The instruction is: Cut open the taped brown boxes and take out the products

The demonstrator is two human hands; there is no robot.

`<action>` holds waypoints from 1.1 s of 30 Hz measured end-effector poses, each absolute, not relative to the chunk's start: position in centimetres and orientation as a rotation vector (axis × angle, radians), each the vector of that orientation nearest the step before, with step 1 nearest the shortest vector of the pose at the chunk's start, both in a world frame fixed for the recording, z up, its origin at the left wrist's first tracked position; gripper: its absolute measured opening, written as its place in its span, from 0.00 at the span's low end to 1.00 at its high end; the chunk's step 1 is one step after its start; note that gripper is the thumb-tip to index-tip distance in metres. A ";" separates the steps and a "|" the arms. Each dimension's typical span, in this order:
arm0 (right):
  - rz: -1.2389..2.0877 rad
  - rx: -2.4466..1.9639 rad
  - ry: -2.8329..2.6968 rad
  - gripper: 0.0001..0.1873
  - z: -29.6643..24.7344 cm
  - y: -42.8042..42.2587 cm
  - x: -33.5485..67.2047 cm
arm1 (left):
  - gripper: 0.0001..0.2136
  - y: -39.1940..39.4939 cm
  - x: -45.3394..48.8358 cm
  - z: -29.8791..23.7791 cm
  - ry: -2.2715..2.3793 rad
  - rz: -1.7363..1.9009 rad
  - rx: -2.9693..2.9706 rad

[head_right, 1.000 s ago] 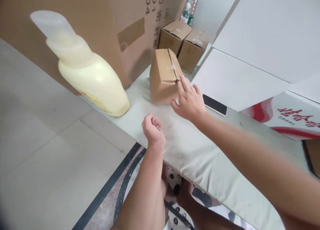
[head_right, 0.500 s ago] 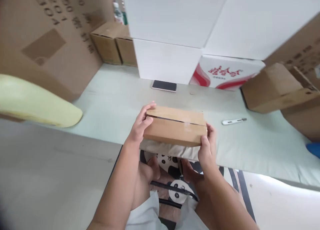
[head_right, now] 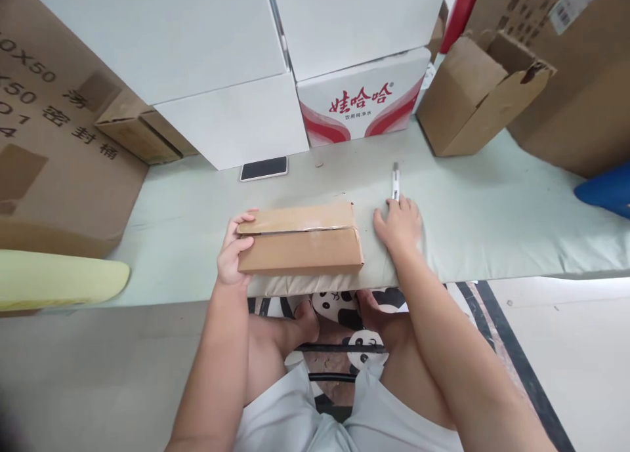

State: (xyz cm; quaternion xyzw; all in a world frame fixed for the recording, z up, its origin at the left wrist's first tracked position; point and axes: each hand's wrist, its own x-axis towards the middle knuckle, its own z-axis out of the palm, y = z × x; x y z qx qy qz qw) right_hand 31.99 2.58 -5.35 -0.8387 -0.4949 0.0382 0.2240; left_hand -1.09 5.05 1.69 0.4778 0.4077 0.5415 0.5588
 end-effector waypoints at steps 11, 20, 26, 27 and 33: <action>0.459 -1.907 -0.875 0.16 -2.6 -0.7 31.7 | 0.17 3.9 0.1 0.5 0.874 1.359 1.137; 0.487 -1.063 -0.285 0.18 1.5 -1.2 29.0 | 0.18 2.9 0.3 0.4 0.863 1.336 1.159; 0.605 -0.825 -0.449 0.21 6.5 -3.1 27.6 | 0.18 2.6 0.6 0.1 0.853 1.351 1.176; 0.613 -0.810 -0.461 0.20 7.4 -3.6 27.0 | 0.18 2.6 0.7 0.1 0.862 1.357 1.182; 0.737 -0.701 -0.630 0.17 8.5 -5.2 24.8 | 0.18 2.7 1.2 0.2 0.844 1.364 1.182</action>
